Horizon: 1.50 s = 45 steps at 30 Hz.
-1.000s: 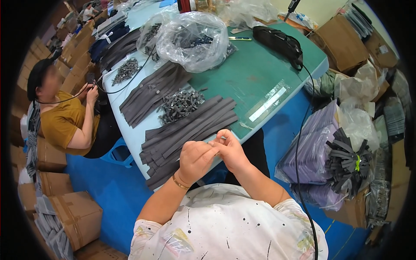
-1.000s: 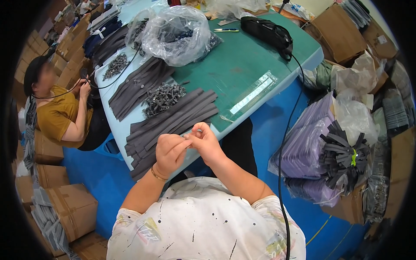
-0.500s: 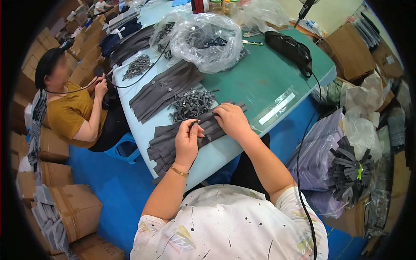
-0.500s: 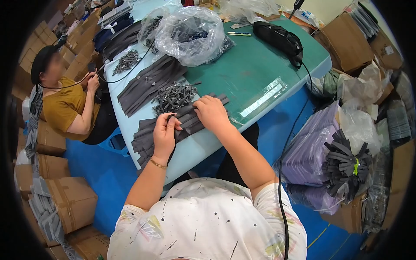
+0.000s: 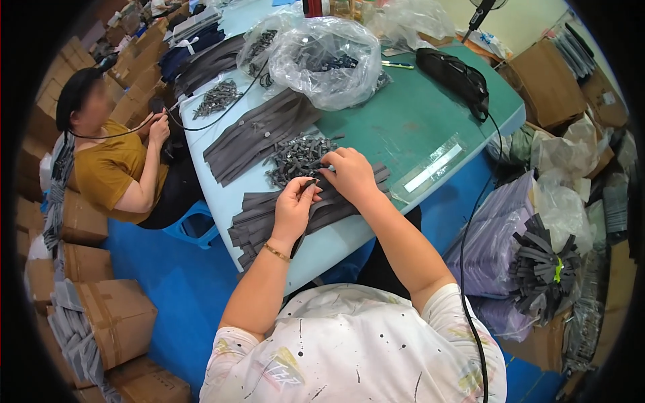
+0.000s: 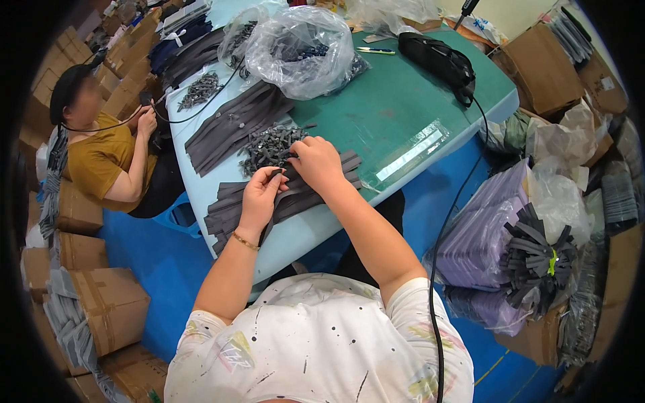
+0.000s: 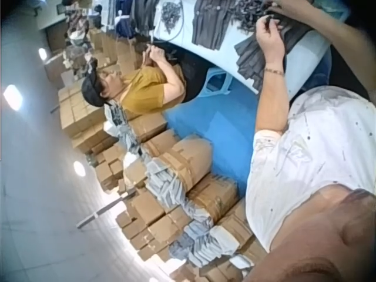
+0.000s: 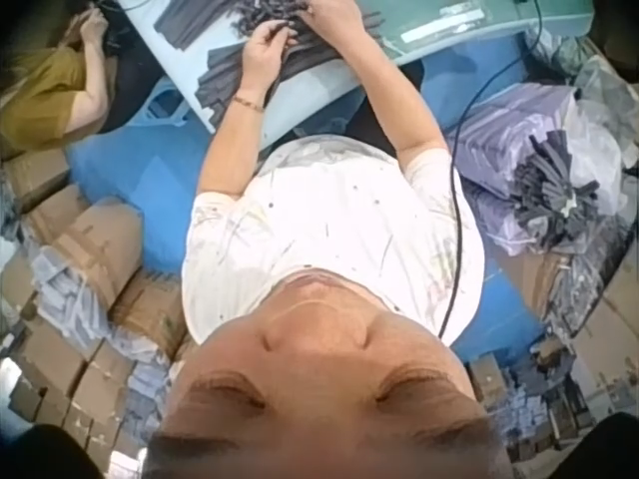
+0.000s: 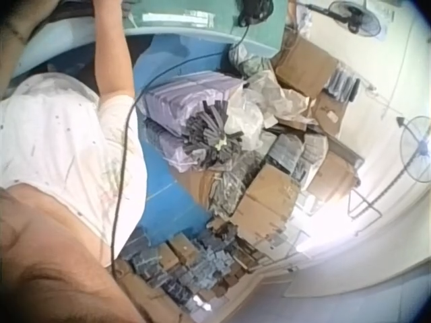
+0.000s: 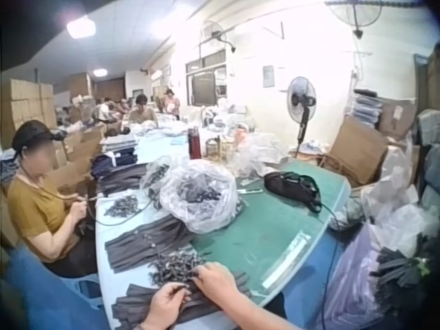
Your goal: Assembling zipper sliders onto zipper tapes in a workshop.
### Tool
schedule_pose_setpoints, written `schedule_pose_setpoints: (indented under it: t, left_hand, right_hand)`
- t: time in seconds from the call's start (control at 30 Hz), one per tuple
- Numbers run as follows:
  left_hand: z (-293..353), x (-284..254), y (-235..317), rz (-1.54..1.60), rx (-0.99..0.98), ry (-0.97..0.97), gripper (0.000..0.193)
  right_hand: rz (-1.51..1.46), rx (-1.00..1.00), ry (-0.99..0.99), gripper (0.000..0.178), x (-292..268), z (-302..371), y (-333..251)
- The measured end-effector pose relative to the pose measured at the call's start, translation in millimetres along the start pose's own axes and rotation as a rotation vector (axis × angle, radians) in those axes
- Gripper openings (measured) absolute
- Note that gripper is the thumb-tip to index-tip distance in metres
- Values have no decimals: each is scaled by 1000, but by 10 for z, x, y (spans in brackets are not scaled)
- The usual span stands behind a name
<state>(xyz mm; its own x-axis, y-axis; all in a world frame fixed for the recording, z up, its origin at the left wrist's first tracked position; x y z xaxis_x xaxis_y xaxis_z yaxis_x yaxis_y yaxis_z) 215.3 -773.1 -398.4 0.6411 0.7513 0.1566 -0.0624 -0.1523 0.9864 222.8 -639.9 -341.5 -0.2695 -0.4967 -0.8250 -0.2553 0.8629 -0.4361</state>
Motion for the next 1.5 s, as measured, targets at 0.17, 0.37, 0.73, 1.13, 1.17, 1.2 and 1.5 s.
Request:
schedule_pose_setpoints:
  t: [0.17,0.37,0.73,1.13,1.17,1.2,1.5]
  left_hand:
    - [-39,-74,95,-201,77,85,14]
    - [-19,20,295,22,22,59,15]
    - [-56,196,-22,190,-198,-82,16]
    - [7,164,114,300,-62,-120,17]
    - [18,162,137,238,-60,-121,17]
    - [30,164,156,176,-59,-122,17]
    - [72,248,163,83,-48,-141,18]
  right_hand:
    - [-206,65,162,11,-131,27,141]
    - [-1045,296,50,15,6,72,438]
    - [-1485,455,-138,16,312,721,288]
    - [-1597,298,91,25,94,561,242]
    - [-1595,303,96,25,87,577,246]
    - [-1720,293,71,26,120,583,222]
    - [-1618,313,-179,21,176,626,85]
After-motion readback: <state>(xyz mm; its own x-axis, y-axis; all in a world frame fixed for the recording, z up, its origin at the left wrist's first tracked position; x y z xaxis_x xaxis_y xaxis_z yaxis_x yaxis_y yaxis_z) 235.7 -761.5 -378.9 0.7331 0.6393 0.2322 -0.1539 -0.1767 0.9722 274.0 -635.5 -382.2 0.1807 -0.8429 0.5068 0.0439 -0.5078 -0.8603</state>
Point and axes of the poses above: each hand's wrist, its own z-axis away from the middle knuckle, its own x-axis out of the palm, y = z × x, the point moved 8 cm from there along -z, towards the middle knuckle, and after that the axes turned 14 degrees about -y, right-handed, at the moved point
